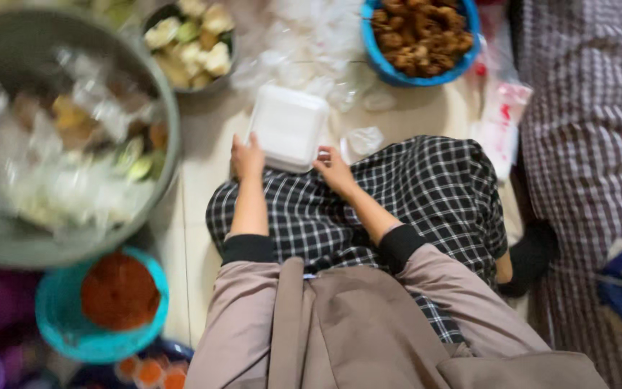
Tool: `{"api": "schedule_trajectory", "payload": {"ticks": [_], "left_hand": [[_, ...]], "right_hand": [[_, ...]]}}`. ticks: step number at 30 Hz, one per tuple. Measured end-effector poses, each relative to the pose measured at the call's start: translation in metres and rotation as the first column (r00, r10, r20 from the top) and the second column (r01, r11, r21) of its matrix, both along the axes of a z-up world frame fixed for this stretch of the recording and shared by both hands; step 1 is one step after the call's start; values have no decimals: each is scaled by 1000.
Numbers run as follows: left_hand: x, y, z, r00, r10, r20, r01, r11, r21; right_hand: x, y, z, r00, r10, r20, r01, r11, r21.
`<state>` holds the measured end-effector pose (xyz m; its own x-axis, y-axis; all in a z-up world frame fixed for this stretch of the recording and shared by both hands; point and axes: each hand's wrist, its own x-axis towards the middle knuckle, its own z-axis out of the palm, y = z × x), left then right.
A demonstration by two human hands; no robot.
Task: The person packs various food items into a white styrofoam container. They place small plastic bags containing fried items and sauces into the container, add a small cup of red sauce, and then close the container. Finally, they place the closed container into a purple reusable bag.
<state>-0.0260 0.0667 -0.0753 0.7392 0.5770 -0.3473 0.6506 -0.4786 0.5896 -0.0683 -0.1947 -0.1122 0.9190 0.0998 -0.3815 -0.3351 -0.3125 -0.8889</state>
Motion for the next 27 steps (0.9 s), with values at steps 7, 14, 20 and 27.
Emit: {"api": "schedule_trajectory", "payload": {"ticks": [7, 14, 20, 27], "left_hand": [[12, 5, 6, 989, -132, -70, 98, 926, -365], [23, -42, 14, 968, -135, -210, -69, 665, -743], [14, -91, 37, 929, -322, -184, -25, 440, -898], [-11, -132, 58, 846, -521, -111, 48, 282, -958]], "right_hand": [[-2, 22, 25, 975, -216, 46, 218, 975, -49], [-12, 5, 59, 901, -431, -47, 422, 897, -130], [-47, 1, 59, 713, -694, 103, 701, 697, -153], [-91, -45, 88, 433, -901, -23, 901, 434, -31]]}}
